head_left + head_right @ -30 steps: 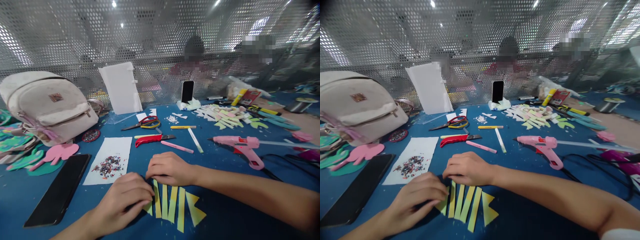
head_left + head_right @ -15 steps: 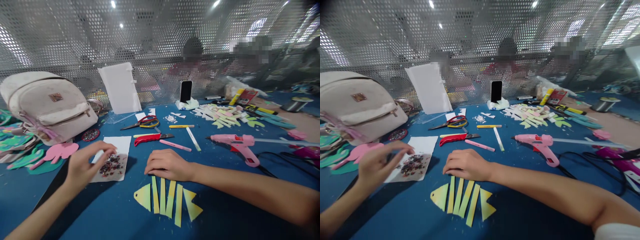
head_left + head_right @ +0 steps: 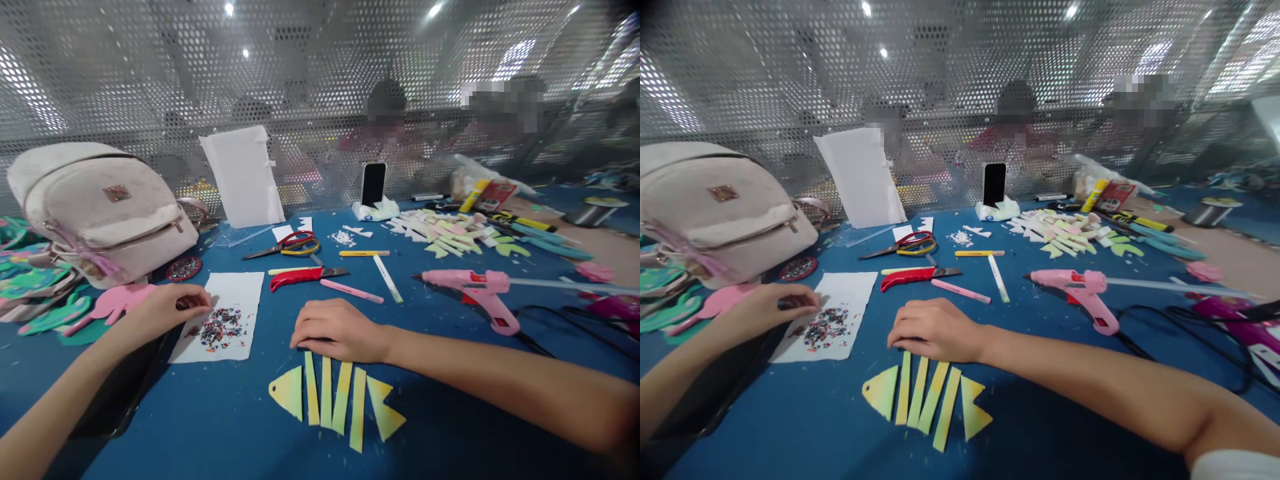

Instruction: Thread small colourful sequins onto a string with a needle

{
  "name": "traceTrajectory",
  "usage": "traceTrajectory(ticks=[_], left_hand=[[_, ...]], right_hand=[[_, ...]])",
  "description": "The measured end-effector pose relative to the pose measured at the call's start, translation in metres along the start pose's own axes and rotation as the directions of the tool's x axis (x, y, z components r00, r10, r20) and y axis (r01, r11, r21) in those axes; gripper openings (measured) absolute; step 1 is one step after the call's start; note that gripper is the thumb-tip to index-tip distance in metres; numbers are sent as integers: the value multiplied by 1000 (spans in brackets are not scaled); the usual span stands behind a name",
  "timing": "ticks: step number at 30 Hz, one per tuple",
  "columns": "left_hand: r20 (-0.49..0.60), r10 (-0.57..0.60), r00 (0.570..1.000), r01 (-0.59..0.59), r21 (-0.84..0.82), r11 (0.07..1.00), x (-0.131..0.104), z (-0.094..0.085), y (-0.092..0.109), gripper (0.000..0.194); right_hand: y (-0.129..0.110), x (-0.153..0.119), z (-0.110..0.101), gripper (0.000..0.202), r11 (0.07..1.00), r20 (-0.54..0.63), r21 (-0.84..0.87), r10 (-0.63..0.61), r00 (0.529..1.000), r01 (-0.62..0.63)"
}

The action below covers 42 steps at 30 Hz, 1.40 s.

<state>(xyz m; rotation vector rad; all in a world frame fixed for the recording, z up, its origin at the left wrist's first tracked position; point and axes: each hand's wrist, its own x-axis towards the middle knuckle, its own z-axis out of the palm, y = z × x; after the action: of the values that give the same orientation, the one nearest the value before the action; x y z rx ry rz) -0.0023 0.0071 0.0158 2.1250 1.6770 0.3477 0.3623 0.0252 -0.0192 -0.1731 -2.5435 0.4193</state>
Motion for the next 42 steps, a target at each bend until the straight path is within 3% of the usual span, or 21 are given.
traceTrajectory(ticks=[10,29,42], left_hand=[[40,66,997,-65,-28,998,0,2,-3,24],[-13,74,997,-74,17,997,1,7,-5,21],[7,62,998,-63,48,997,-3,7,-7,18]], right_hand=[[0,1,-1,22,1000,4,-17,-5,1000,5],[0,1,0,21,1000,2,-18,-13,1000,13],[-1,1,-1,21,1000,-11,-20,-15,1000,15]])
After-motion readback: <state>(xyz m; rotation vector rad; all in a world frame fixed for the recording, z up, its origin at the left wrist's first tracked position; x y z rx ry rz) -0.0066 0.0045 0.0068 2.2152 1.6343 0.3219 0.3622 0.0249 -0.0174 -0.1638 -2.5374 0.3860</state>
